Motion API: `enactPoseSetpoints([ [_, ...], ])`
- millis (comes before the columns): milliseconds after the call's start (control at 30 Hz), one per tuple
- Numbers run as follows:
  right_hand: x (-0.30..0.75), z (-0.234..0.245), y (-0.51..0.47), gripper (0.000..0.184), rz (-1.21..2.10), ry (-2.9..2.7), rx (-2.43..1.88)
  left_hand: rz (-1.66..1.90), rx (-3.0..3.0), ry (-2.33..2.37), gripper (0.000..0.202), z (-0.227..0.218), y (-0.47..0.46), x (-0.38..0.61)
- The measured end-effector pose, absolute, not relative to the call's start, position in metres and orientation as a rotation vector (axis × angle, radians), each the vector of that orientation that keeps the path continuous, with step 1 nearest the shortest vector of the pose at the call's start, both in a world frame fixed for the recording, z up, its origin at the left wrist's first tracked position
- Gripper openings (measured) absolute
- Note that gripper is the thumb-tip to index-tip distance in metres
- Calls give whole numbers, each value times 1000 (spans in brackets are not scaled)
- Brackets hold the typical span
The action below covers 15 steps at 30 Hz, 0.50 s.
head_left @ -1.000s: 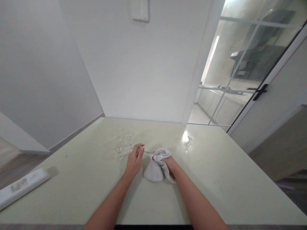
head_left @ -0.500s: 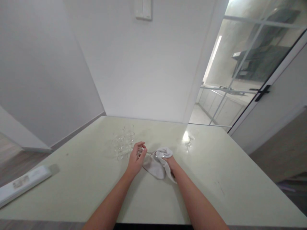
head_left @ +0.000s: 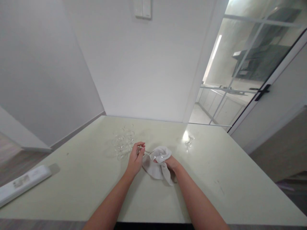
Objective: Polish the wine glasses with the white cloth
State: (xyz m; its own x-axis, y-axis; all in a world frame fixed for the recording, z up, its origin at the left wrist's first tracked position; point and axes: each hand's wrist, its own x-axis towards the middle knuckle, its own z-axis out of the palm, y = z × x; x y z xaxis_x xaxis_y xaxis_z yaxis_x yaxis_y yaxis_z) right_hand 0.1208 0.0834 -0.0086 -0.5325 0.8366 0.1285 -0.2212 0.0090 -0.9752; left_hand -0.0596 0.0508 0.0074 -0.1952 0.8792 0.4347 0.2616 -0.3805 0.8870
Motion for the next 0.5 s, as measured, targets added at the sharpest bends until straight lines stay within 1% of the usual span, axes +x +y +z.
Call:
enactPoseSetpoints([
  [267,119,-8,84,28,1538,-1549,-651,1595,1445,1373,28,8,55,-61],
  [367,118,-13,91,25,1435,-1494,-675,1598,1463,1390,27,9,55,-60],
  [500,117,-19,97,28,1376,-1404,-723,1600,1524,1408,29,9,54,-59],
])
